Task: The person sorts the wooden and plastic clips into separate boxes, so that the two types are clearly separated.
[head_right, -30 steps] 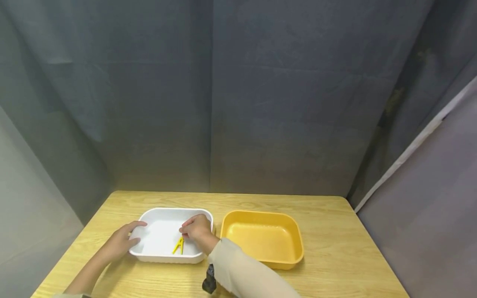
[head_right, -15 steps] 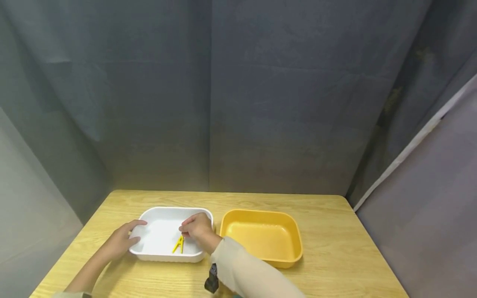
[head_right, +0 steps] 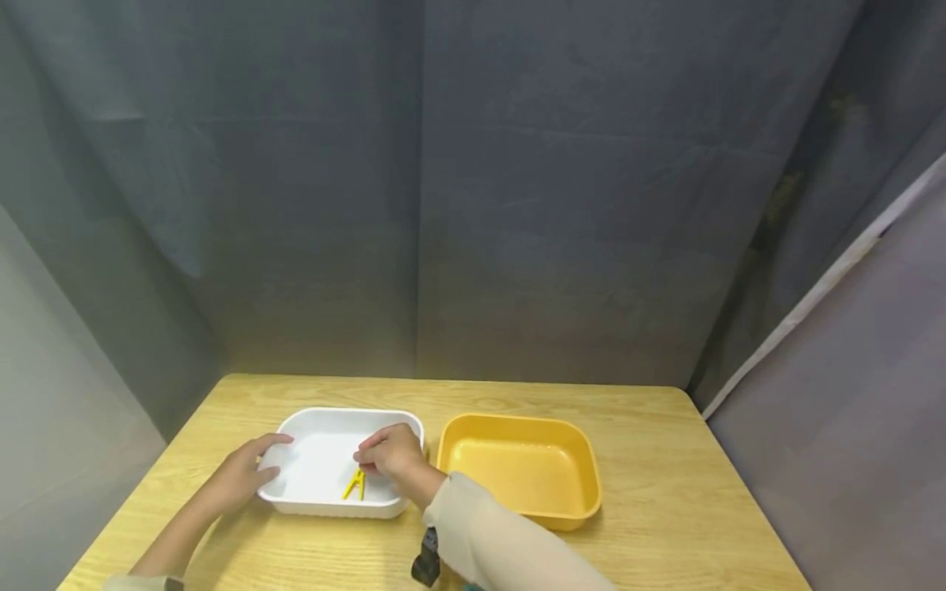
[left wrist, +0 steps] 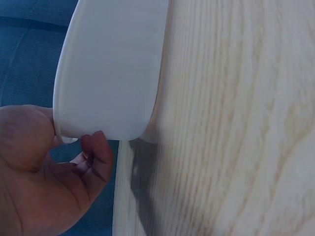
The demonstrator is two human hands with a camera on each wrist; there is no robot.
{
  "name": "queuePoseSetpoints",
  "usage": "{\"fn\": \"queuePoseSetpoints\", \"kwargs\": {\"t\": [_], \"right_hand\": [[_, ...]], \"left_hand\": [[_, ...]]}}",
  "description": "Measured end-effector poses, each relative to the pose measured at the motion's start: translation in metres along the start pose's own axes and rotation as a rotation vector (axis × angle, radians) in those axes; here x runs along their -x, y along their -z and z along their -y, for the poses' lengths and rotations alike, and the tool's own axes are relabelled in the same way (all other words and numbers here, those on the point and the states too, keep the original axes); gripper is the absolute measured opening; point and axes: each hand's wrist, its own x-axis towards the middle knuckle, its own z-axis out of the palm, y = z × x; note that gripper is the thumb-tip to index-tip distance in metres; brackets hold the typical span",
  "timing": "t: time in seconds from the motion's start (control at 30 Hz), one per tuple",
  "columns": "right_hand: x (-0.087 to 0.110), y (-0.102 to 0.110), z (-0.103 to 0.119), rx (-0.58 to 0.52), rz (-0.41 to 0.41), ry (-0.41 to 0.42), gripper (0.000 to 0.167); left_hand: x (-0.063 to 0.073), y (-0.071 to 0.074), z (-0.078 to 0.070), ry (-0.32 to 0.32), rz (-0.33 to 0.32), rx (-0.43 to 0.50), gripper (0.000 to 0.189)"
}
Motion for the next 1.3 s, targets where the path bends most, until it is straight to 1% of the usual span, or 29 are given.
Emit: {"fn": "queuePoseSetpoints", "kwargs": {"t": [0.23,0.47,0.6,0.73,0.9,1.1,1.3], "right_hand": [[0.007,0.002,0.002,-0.011,0.032,0.004,0.012],[0.016,0.004,0.001,-0.034,0.066,0.004,0.014],[0.023,0.007,0.001,-0.052,0.094,0.015,0.017],[0.029,0.010,0.001,-0.044,0.122,0.034,0.018],[0.035,0.012,-0.001,-0.053,0.151,0.048,0.017],[0.044,0.015,-0.003,-0.115,0.181,0.041,0.020],[0.054,0.021,-0.005,-0.154,0.212,0.026,0.019]], "left_hand": [[0.000,0.000,0.001,-0.007,0.001,-0.005,0.046],[-0.001,-0.003,0.001,0.032,0.006,0.046,0.047],[0.000,-0.003,0.000,0.029,0.000,0.048,0.048],[0.001,-0.003,0.000,0.038,-0.003,0.051,0.048],[0.003,-0.002,-0.001,0.033,0.000,0.043,0.048],[0.004,-0.002,-0.003,0.050,0.005,0.056,0.049],[0.004,-0.003,-0.002,0.032,0.002,0.043,0.048]]}}
